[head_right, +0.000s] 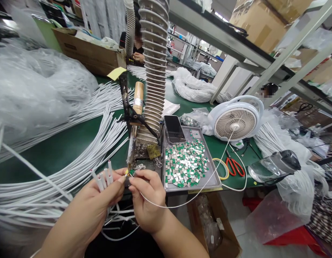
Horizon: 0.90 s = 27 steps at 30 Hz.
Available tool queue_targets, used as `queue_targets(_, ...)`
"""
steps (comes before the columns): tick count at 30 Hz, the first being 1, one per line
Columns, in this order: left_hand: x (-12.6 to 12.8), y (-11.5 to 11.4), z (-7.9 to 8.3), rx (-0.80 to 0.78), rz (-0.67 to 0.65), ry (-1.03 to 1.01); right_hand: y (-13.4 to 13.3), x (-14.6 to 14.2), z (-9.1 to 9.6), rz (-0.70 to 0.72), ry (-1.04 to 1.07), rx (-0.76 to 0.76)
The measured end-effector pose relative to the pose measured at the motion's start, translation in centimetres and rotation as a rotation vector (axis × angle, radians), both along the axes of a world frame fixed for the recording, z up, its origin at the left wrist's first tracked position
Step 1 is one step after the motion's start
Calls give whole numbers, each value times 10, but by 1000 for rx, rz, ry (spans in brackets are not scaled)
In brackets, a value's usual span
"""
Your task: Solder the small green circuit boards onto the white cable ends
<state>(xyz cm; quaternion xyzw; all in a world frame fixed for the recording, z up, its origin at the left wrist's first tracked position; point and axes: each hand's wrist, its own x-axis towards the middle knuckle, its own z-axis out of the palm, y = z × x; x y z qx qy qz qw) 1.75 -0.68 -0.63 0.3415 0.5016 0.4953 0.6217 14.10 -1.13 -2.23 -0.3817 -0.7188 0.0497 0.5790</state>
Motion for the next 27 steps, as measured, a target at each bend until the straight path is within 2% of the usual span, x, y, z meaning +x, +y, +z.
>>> queue_targets(13, 0, -3, -5, 20, -35, 17, -5, 2, -9, 12, 42, -41)
queue_targets(20, -3, -5, -10, 71, -89, 127, -4, 0, -13, -84, -26, -98)
queue_targets(24, -8, -5, -13, 122, -162, 202, -5, -1, -14, -64, -8, -135)
queue_targets(27, -9, -4, -11, 136, -169, 227, -6, 0, -14, -13, -13, -134)
